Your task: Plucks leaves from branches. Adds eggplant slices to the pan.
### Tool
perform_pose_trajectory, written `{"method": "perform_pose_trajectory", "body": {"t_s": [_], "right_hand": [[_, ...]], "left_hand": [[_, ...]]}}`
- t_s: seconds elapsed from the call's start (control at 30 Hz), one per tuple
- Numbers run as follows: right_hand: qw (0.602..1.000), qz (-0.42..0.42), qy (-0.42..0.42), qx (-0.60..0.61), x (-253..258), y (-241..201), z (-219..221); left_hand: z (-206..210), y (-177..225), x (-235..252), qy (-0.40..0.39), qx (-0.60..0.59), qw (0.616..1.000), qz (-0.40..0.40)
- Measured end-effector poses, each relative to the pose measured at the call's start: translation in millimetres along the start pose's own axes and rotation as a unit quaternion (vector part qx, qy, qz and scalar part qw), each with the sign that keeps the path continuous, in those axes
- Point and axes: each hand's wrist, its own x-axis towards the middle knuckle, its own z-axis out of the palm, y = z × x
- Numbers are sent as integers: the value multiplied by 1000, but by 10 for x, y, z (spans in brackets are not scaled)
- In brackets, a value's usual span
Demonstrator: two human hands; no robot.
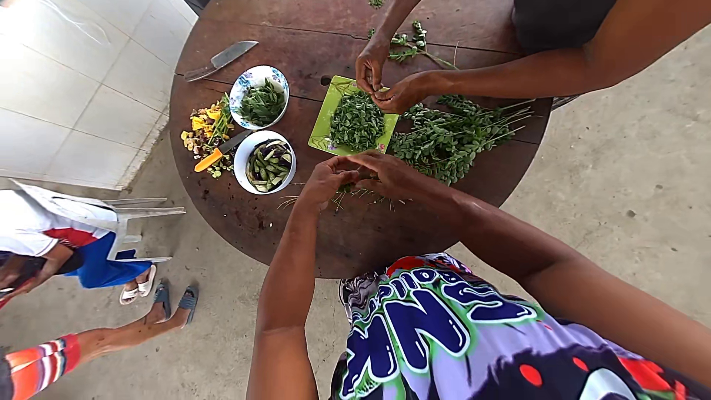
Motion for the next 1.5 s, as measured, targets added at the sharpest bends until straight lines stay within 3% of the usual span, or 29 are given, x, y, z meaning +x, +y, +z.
{"method": "perform_pose_trajectory", "body": {"t_s": [0.27,0.43,0.53,0.9,1.03,1.27,1.4,1.5], "right_hand": [[995,-77,59,23,171,286,45],[975,125,64,173,278,221,-138],[954,168,72,239,345,214,-163],[979,123,105,127,484,479,-108],[973,153,83,153,506,496,-129],[963,140,128,190,529,605,-19],[954,182,114,209,544,566,-94],[952,188,113,215,545,520,-108]], "left_hand": [[-56,21,59,-75,-63,995,4],[-207,19,129,-38,6,997,62],[-177,53,180,-37,41,996,75],[-61,-10,635,56,-63,994,72],[-53,7,675,75,-59,994,58],[-42,8,696,75,-67,994,38],[-98,-28,679,28,7,995,93],[-54,0,672,68,56,990,110]]}}
